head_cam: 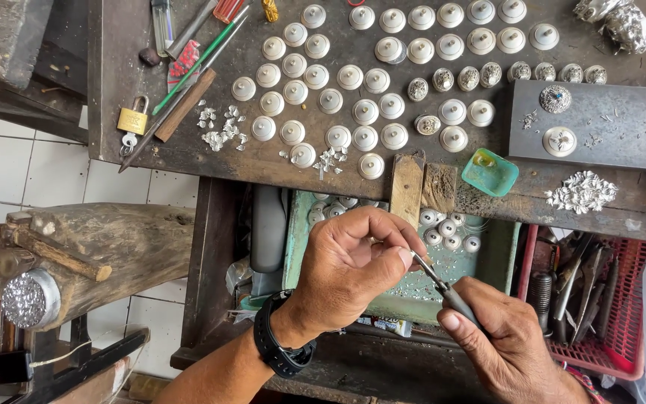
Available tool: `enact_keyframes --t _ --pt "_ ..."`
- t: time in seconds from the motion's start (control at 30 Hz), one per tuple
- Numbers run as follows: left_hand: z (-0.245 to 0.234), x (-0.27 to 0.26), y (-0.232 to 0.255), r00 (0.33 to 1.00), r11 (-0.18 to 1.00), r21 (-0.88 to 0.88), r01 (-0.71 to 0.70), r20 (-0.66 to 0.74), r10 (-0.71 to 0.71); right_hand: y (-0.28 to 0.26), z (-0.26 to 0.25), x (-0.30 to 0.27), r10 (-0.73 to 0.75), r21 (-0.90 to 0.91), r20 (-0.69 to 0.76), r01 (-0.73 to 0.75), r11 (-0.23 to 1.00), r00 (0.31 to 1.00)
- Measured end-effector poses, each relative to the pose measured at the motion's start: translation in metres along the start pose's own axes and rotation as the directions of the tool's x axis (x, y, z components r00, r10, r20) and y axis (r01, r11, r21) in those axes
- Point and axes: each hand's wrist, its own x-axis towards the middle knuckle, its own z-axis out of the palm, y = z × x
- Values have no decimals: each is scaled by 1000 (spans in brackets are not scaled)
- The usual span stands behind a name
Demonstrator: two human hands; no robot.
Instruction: Attaching small silver decorative pieces to larger silver dome components using pliers at a jewelry workshop.
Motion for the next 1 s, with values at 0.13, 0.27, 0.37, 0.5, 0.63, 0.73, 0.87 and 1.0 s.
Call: enact_keyframes --t 0.13,0.27,0.37,0.5,0.63,0.73,0.87,1.0 --pt "1 -2 -2 996 994 -80 72 -38 -75 -5 -1 2 -51 -16 -81 50 999 995" --pt "8 -2 2 996 995 65 74 34 -77 -17 -2 7 -151 -115 -275 124 986 949" --pt "15 -3 -5 988 980 173 101 97 -119 -19 -7 8 -333 -204 -329 278 939 884" --pt "19 -6 -16 977 970 215 113 153 -148 -10 -9 2 -393 -304 -293 305 902 872" --pt "20 -5 -18 980 949 308 61 163 -116 -9 -11 2 -358 -266 -285 285 921 889" --pt "22 -4 -16 983 930 367 14 165 -80 -8 -11 4 -376 -271 -271 304 913 886" --pt "24 -4 -16 989 918 397 -12 140 -48 -4 -10 0 -361 -258 -257 296 919 897" --pt "27 -3 -13 989 888 457 -50 146 -19 -14 -10 6 -249 -201 -278 197 959 928"
